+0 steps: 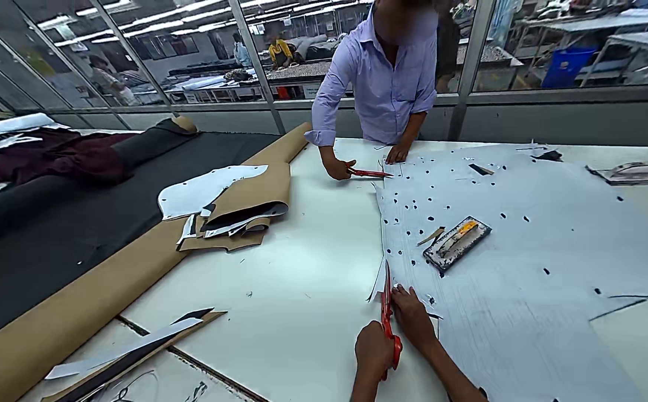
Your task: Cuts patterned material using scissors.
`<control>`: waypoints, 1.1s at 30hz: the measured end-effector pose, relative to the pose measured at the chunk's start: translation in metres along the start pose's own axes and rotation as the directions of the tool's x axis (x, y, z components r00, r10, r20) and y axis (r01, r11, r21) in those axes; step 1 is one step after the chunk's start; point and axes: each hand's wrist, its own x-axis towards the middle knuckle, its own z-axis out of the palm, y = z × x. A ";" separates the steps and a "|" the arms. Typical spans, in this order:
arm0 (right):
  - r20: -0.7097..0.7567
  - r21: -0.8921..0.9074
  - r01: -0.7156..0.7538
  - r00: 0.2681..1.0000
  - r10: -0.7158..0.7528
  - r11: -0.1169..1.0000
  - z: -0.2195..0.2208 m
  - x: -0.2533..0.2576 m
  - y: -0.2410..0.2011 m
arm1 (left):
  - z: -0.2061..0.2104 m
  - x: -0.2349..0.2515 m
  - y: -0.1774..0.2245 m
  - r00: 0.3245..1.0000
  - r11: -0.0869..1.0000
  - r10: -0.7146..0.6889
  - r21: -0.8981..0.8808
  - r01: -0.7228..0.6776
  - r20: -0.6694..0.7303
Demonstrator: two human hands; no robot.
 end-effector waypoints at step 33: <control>0.020 0.017 -0.021 1.000 0.021 1.000 0.000 -0.002 0.003 | 0.005 0.020 -0.002 1.000 0.993 0.014 -0.115 -0.016 -0.019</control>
